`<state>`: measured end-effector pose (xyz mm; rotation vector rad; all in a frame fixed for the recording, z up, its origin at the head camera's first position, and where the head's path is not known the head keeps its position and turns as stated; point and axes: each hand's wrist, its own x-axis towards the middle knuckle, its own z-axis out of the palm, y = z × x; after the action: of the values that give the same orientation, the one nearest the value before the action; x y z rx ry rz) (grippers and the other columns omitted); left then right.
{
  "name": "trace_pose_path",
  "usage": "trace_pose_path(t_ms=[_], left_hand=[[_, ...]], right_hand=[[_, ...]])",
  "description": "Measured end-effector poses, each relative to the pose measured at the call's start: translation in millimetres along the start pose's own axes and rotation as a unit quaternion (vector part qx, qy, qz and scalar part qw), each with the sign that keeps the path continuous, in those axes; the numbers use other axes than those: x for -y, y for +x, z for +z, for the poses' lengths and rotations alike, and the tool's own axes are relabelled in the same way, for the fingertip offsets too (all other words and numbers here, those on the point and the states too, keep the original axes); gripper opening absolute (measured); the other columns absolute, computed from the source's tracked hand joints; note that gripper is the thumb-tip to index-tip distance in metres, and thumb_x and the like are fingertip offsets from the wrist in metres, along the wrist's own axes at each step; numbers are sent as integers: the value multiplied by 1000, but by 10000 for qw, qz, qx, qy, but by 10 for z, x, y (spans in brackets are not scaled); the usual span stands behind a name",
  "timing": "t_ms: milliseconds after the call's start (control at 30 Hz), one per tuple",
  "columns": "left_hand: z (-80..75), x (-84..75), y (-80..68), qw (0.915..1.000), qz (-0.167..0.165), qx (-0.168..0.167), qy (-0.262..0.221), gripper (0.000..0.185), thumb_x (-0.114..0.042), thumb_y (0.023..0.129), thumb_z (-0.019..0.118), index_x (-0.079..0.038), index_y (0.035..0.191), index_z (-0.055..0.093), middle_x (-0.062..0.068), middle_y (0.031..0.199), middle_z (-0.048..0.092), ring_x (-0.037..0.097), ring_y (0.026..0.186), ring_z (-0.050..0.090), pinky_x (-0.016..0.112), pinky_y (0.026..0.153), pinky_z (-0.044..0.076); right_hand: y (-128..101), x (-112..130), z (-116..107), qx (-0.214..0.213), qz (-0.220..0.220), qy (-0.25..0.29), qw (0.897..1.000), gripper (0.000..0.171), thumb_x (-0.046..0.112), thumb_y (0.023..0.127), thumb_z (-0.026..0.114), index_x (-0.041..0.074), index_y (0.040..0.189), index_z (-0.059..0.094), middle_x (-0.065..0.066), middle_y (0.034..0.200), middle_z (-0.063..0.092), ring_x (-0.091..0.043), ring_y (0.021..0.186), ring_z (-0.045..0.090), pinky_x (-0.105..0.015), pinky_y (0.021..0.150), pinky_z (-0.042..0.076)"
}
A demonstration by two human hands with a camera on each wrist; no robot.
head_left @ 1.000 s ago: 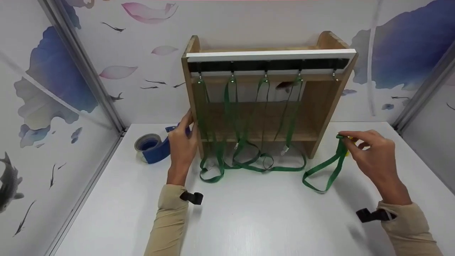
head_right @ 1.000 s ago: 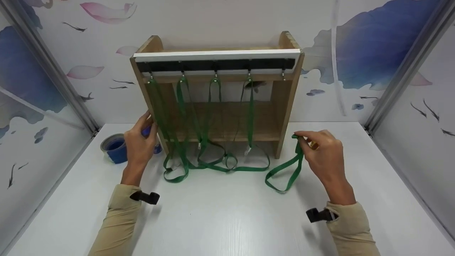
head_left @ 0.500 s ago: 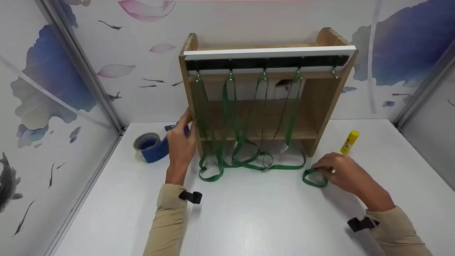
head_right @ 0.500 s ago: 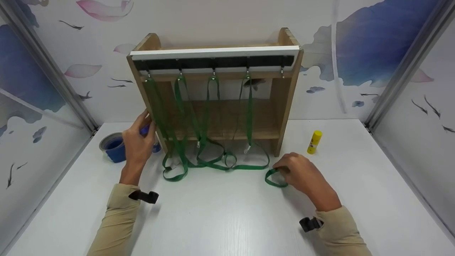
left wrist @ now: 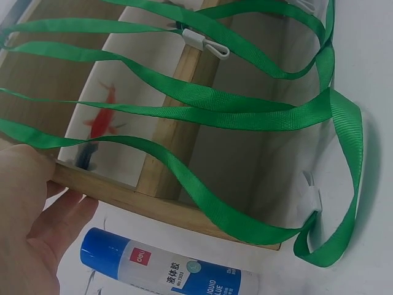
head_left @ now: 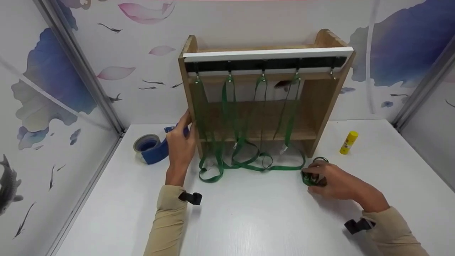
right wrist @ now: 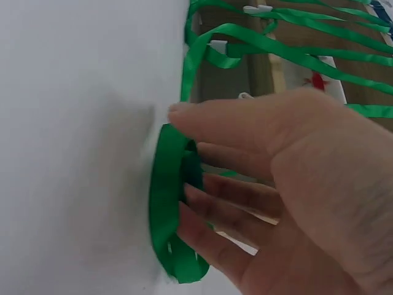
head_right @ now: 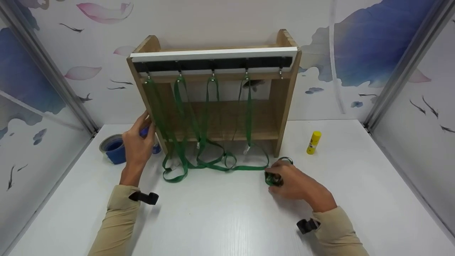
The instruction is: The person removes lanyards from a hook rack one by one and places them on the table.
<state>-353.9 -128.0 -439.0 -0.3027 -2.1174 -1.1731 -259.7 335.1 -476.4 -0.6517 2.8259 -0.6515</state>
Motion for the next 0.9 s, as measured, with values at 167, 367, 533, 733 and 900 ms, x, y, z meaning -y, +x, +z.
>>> trace_pose_path(t_ms=[167, 367, 533, 733, 900], left_hand=[[3, 8, -5, 10000, 11, -25, -13, 48, -20, 110, 66, -20, 157, 59, 6, 138, 76, 25, 128, 74, 42, 102, 64], [22, 11, -11, 10000, -11, 1, -33, 49, -20, 110, 66, -19, 158, 58, 7, 140, 75, 26, 129, 74, 43, 103, 64], [26, 1, -16, 10000, -33, 2, -31, 49, -21, 109, 66, -19, 158, 58, 6, 141, 75, 26, 130, 73, 41, 103, 64], [19, 7, -20, 9999, -19, 2, -106, 48, -22, 109, 66, -20, 157, 59, 6, 140, 75, 26, 129, 74, 45, 103, 64], [-2, 13, -3, 9999, -85, 23, -77, 49, -24, 110, 66, -22, 158, 58, 5, 141, 75, 24, 129, 74, 41, 102, 64]], right_hand=[[-30, 35, -33, -9, 70, -318, 9995, 69, 8, 86, 83, 12, 152, 63, -21, 151, 58, -42, 134, 57, -64, 104, 60], [-26, 6, -5, -152, 35, -810, 9966, 65, 1, 85, 83, 21, 146, 70, -17, 148, 64, -45, 137, 55, -71, 108, 54], [28, -9, 19, -151, 131, -475, 9987, 45, 1, 93, 81, 22, 133, 79, -11, 130, 70, -33, 121, 62, -62, 106, 59], [68, -149, -32, -270, 649, -129, 9974, 25, 6, 97, 80, 9, 121, 81, -4, 101, 74, -19, 90, 62, -43, 84, 65], [29, -380, -122, -560, 1346, -73, 9893, 30, 7, 99, 77, -2, 127, 75, -11, 93, 74, -22, 81, 62, -34, 69, 59]])
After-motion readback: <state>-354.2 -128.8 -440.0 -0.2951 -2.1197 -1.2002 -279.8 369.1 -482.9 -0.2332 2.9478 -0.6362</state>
